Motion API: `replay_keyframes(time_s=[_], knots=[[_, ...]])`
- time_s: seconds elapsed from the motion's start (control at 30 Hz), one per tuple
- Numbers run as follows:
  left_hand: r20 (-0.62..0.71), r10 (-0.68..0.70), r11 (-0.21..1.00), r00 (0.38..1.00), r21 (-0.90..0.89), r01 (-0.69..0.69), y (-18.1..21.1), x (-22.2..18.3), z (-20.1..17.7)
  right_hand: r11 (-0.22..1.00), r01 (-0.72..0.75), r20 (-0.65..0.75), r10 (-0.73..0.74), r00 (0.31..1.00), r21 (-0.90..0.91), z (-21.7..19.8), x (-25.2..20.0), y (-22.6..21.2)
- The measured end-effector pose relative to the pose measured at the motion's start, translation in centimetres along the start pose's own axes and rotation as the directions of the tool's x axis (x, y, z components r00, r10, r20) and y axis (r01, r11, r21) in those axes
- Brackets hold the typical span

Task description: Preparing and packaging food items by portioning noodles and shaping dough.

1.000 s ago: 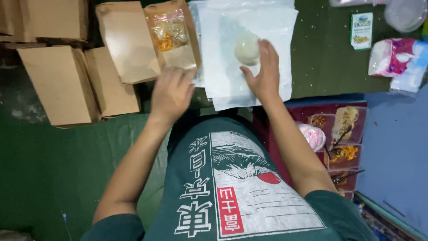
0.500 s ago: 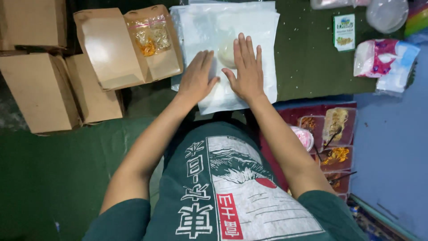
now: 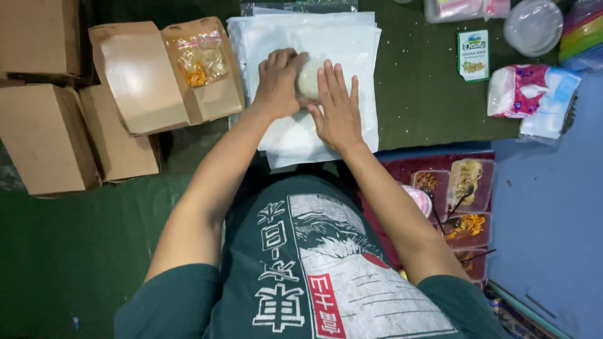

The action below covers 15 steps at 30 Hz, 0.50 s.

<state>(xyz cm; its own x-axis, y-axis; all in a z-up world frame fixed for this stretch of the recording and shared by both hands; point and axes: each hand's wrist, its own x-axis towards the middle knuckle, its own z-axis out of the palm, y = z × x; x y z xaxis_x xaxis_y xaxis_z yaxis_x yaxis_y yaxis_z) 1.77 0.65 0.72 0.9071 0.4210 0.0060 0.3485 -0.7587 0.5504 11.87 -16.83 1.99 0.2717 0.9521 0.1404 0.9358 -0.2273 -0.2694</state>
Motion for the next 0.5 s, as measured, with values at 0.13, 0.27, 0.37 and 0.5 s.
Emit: replay_keyframes(time_s=[0.13,0.27,0.37,0.5], knots=[[-0.083,0.022,0.998,0.996,-0.056,-0.026,-0.1,0.3,0.7,0.997,-0.052,0.133,0.045,0.99,0.051,0.1,0.2,0.1],[-0.07,-0.007,0.993,0.998,-0.116,-0.002,0.1,0.2,0.4,1.0,-0.002,-0.06,0.004,0.998,0.03,0.5,-0.5,0.1],[-0.16,0.016,0.993,0.987,-0.117,-0.035,0.1,0.1,1.1,0.995,-0.079,0.222,0.062,0.973,0.066,0.7,0.7,0.2],[-0.129,0.014,0.989,0.991,-0.142,-0.032,0.1,0.4,0.3,0.998,-0.004,-0.049,0.007,0.999,0.063,0.5,0.7,0.3]])
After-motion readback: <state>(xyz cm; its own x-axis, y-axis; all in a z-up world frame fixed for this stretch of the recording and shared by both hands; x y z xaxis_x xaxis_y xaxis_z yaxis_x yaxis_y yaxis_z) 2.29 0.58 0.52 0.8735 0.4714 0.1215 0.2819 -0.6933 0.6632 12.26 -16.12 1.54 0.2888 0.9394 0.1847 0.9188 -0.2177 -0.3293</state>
